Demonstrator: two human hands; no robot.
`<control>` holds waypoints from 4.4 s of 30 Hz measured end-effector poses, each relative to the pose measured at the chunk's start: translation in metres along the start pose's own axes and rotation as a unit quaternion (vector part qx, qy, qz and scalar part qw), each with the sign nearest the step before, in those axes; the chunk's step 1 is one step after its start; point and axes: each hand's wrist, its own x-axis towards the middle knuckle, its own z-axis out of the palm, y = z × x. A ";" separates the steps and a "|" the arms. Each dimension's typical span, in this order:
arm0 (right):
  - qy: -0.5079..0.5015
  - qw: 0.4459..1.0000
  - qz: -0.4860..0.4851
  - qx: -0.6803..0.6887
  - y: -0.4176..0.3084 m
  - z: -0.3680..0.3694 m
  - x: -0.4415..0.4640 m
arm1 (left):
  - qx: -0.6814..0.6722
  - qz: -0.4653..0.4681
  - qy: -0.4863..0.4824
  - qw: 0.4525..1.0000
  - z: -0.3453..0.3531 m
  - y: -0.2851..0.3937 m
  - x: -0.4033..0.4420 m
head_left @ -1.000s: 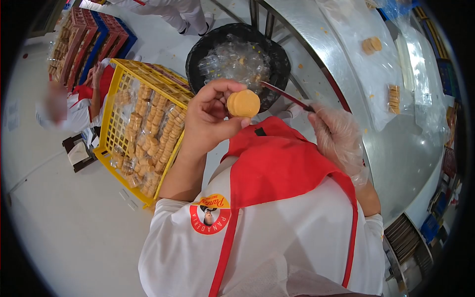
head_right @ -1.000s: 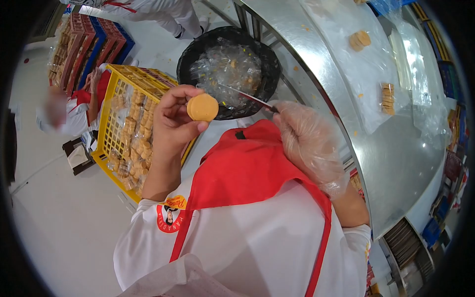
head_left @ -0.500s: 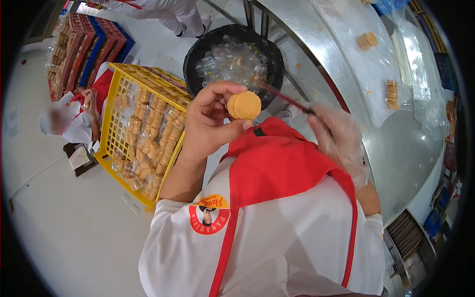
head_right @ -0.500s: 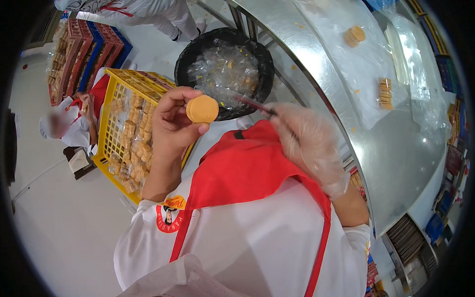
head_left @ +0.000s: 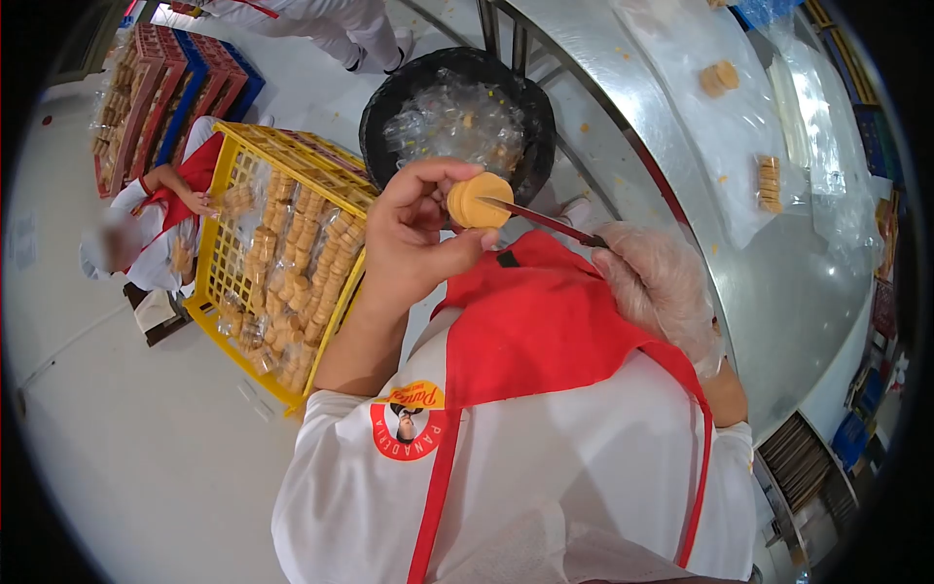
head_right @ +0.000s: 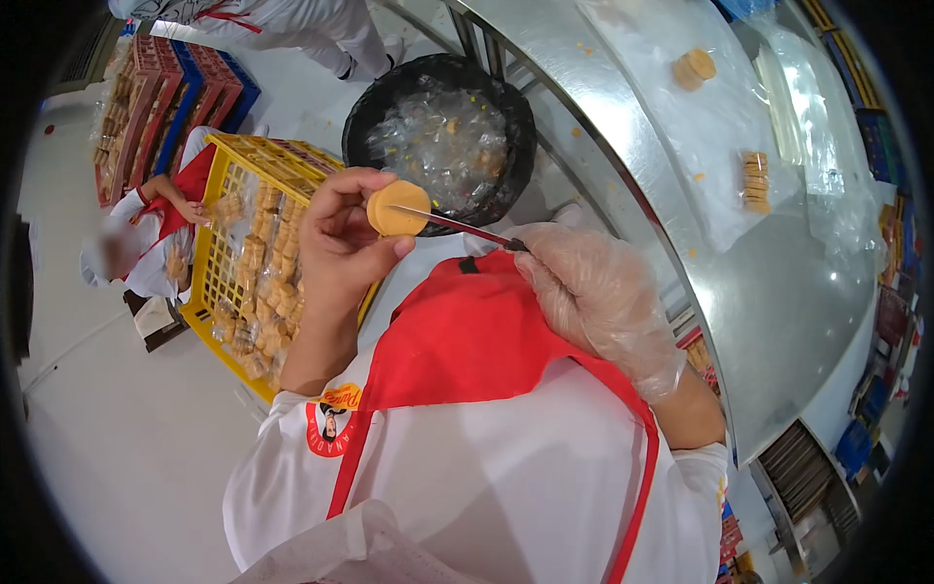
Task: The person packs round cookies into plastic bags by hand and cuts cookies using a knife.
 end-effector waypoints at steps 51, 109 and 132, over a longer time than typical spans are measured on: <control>0.091 0.994 0.037 -0.056 -0.018 0.006 0.003 | -0.152 0.056 0.065 0.985 0.009 -0.008 -0.002; 0.015 0.995 0.038 -0.095 -0.026 -0.007 -0.003 | -0.116 -0.076 -0.051 0.989 0.002 0.003 -0.003; 0.006 0.991 0.023 -0.132 -0.040 0.001 0.004 | -0.107 -0.068 -0.081 0.989 -0.001 0.000 -0.015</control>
